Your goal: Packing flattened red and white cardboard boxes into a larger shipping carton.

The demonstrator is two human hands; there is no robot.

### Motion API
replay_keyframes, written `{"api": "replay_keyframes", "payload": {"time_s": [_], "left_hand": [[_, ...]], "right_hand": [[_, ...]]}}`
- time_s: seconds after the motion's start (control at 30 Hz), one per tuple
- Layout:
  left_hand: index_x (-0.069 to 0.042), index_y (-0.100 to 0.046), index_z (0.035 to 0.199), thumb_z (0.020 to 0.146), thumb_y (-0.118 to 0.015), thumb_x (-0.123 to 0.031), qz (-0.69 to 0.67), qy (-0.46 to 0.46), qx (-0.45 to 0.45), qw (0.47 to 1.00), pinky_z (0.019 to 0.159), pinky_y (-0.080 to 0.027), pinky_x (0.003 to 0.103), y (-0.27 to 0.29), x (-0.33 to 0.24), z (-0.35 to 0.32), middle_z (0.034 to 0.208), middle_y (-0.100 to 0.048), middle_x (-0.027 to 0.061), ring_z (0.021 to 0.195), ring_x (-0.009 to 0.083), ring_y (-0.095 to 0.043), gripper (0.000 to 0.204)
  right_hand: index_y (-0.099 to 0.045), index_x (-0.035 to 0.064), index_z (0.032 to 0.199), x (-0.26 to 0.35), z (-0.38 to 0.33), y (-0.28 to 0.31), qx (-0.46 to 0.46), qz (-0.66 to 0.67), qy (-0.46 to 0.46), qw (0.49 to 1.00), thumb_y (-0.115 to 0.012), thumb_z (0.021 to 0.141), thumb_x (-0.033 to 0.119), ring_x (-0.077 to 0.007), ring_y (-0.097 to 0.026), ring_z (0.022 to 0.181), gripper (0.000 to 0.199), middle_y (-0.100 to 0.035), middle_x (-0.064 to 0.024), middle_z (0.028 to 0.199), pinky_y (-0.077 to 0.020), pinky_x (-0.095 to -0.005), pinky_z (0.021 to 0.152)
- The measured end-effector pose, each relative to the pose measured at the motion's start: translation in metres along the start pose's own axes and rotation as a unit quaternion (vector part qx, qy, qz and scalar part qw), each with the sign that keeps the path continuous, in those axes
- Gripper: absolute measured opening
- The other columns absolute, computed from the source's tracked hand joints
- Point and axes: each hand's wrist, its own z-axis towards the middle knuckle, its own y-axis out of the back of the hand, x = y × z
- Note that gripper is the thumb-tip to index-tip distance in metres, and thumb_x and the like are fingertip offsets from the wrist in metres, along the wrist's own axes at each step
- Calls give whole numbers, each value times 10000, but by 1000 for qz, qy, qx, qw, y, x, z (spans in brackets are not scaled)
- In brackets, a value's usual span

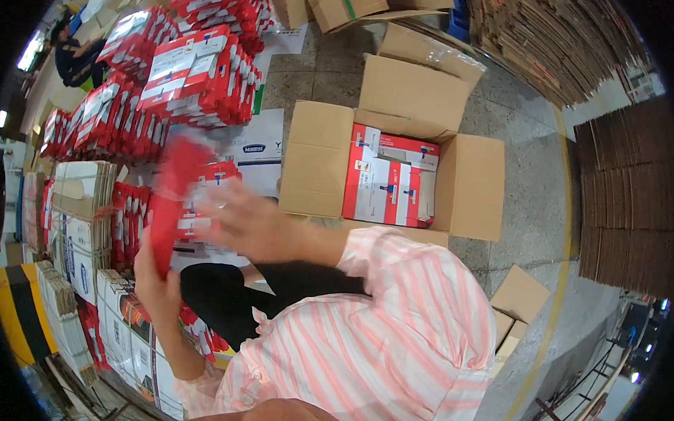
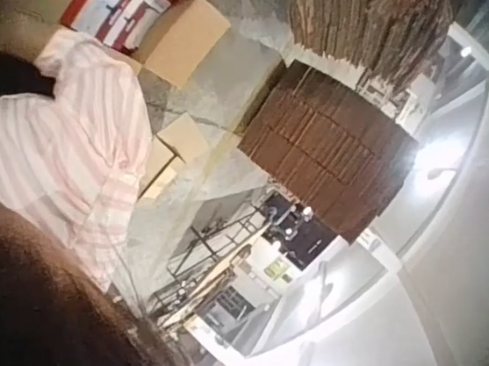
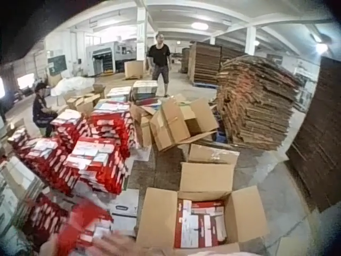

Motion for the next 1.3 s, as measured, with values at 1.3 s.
{"api": "replay_keyframes", "payload": {"time_s": [1.3], "left_hand": [[-12,-559,1191,823,-637,-153,73,94,209,971,855,-456,447,-93,0,-33,1052,-633,189,1003,358,-585,401]], "right_hand": [[-707,198,1070,-171,-509,28,679,-90,-422,594,-580,818,456,-365,-618,1023,382,-672,-170,1039,-442,-512,943]]}}
